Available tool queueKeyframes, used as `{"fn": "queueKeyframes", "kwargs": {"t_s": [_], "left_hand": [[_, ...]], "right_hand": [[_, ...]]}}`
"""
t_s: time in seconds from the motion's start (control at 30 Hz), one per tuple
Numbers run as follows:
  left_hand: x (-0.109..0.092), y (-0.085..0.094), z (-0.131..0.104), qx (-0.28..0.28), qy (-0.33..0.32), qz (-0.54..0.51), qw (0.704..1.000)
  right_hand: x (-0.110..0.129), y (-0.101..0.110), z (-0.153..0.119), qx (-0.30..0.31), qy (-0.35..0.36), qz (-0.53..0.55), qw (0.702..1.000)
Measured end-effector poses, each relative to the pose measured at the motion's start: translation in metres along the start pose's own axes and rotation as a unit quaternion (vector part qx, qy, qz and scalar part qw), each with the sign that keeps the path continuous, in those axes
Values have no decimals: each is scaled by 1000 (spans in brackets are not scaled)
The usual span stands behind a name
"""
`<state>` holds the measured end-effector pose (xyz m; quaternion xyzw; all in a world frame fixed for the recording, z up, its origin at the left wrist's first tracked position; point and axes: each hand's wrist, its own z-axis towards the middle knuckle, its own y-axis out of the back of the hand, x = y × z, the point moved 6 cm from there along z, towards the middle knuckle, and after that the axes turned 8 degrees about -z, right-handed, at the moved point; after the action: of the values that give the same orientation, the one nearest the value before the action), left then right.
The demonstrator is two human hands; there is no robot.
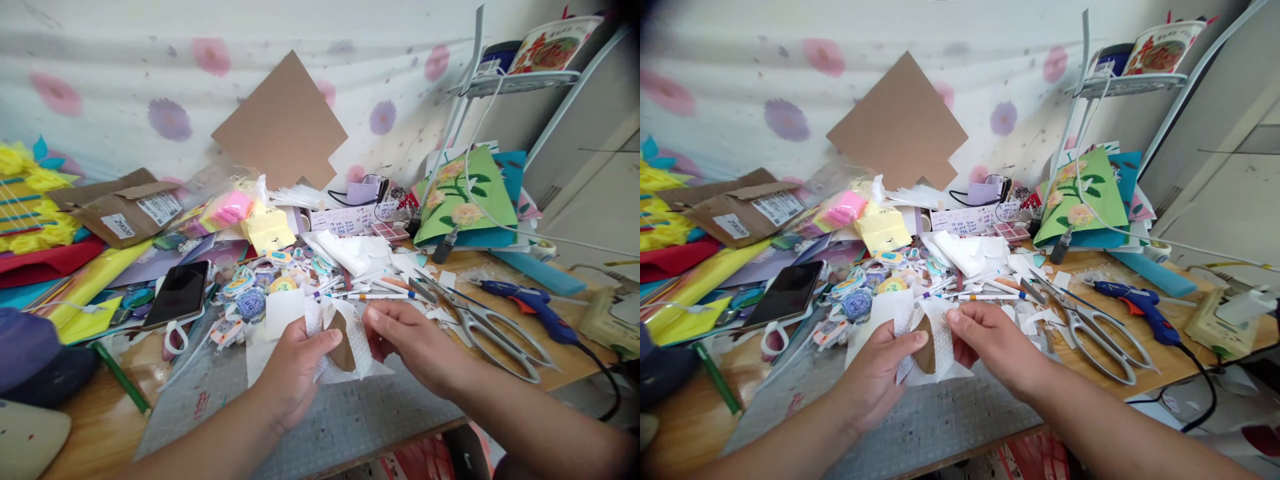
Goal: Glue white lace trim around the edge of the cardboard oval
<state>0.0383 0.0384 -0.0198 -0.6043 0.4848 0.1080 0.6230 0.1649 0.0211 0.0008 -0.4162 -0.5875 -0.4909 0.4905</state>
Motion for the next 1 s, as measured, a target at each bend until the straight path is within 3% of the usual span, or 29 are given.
{"fn": "queueKeyframes", "kwargs": {"t_s": [0.13,0.37,0.47,0.67,0.83,1.0], "left_hand": [[2,-1,-1,2,12,-13,1000],[3,4,0,-25,-6,22,999],[1,6,1,-39,-22,49,998],[2,5,2,-31,-27,83,996],[1,7,3,-24,-44,108,993],[1,2,0,3,-21,96,995]], "right_hand": [[2,3,-3,54,-23,-2,998],[5,4,0,6,-40,-222,974],[7,4,1,-3,-43,-256,966],[4,3,3,21,-44,-237,970],[4,5,5,2,-30,-242,970],[5,5,4,47,-31,-114,992]]}}
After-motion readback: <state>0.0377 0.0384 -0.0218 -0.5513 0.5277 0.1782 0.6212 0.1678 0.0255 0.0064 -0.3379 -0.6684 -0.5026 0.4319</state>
